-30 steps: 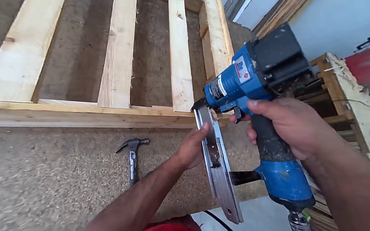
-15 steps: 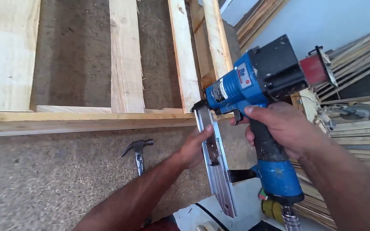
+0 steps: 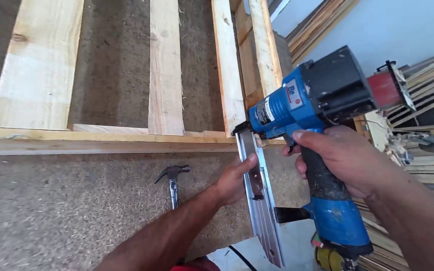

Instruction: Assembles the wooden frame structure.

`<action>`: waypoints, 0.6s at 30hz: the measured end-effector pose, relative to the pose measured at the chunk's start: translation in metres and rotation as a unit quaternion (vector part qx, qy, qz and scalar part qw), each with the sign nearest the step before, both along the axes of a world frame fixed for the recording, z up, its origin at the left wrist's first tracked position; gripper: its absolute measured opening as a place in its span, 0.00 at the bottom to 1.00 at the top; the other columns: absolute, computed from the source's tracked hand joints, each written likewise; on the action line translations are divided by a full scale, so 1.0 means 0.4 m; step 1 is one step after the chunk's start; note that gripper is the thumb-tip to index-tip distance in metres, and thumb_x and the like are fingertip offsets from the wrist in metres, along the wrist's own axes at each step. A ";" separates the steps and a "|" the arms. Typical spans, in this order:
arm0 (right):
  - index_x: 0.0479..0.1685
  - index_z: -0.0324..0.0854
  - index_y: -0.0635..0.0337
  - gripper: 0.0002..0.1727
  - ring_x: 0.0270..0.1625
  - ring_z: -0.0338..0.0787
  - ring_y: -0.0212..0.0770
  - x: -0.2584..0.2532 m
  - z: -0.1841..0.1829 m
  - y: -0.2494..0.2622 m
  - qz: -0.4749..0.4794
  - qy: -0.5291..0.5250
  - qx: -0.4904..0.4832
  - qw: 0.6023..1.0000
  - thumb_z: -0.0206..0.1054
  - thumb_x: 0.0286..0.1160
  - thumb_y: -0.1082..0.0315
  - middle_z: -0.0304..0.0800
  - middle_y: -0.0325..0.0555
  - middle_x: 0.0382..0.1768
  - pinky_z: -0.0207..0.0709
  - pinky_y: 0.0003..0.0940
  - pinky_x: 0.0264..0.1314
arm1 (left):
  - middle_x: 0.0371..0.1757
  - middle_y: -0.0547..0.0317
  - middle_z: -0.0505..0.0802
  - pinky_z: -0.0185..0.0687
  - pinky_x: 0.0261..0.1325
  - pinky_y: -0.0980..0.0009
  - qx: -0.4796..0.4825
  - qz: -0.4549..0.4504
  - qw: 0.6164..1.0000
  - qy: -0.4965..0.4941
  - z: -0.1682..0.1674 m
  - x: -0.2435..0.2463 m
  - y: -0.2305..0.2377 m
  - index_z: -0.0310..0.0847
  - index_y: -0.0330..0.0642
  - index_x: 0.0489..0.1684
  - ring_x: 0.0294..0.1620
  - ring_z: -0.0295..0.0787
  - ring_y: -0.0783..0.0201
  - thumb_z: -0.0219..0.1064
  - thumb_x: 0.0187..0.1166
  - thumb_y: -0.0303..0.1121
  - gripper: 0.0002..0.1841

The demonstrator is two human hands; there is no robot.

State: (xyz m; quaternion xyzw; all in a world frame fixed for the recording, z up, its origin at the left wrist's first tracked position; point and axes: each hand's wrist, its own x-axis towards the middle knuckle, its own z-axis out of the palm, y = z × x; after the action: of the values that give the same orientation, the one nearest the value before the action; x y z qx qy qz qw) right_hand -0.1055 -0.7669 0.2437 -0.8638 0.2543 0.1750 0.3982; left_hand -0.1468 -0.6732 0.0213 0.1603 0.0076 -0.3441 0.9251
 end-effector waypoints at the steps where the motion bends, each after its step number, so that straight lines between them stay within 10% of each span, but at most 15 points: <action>1: 0.55 0.82 0.59 0.16 0.19 0.89 0.46 -0.004 0.004 0.009 0.004 -0.002 0.005 1.000 0.59 0.90 0.55 0.95 0.52 0.40 0.88 0.38 0.21 | 0.54 0.51 0.90 0.89 0.56 0.55 -0.004 0.000 1.000 -0.003 0.004 -0.004 0.012 0.65 0.53 0.78 0.52 0.91 0.57 0.60 0.85 0.56 0.28; 10: 0.54 0.84 0.58 0.15 0.20 0.89 0.47 -0.049 -0.010 0.217 0.059 -0.028 0.120 0.991 0.57 0.90 0.58 0.94 0.55 0.47 0.89 0.39 0.20 | 0.53 0.50 0.92 0.90 0.57 0.54 0.018 0.033 0.999 -0.029 0.008 -0.072 0.315 0.64 0.54 0.80 0.51 0.93 0.56 0.69 0.77 0.60 0.36; 18: 0.52 0.84 0.58 0.15 0.19 0.88 0.46 -0.077 -0.007 0.385 0.014 -0.014 0.034 0.999 0.56 0.91 0.57 0.94 0.52 0.42 0.88 0.38 0.20 | 0.56 0.49 0.90 0.89 0.58 0.53 0.032 -0.012 0.999 -0.007 0.002 -0.077 0.431 0.58 0.53 0.84 0.54 0.91 0.55 0.63 0.83 0.56 0.34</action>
State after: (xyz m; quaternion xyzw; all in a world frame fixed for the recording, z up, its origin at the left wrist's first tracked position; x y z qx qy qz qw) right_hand -0.1364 -0.6128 0.2410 -0.8557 0.2308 0.1769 0.4280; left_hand -0.1775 -0.5009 0.0220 0.1929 0.0099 -0.3535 0.9153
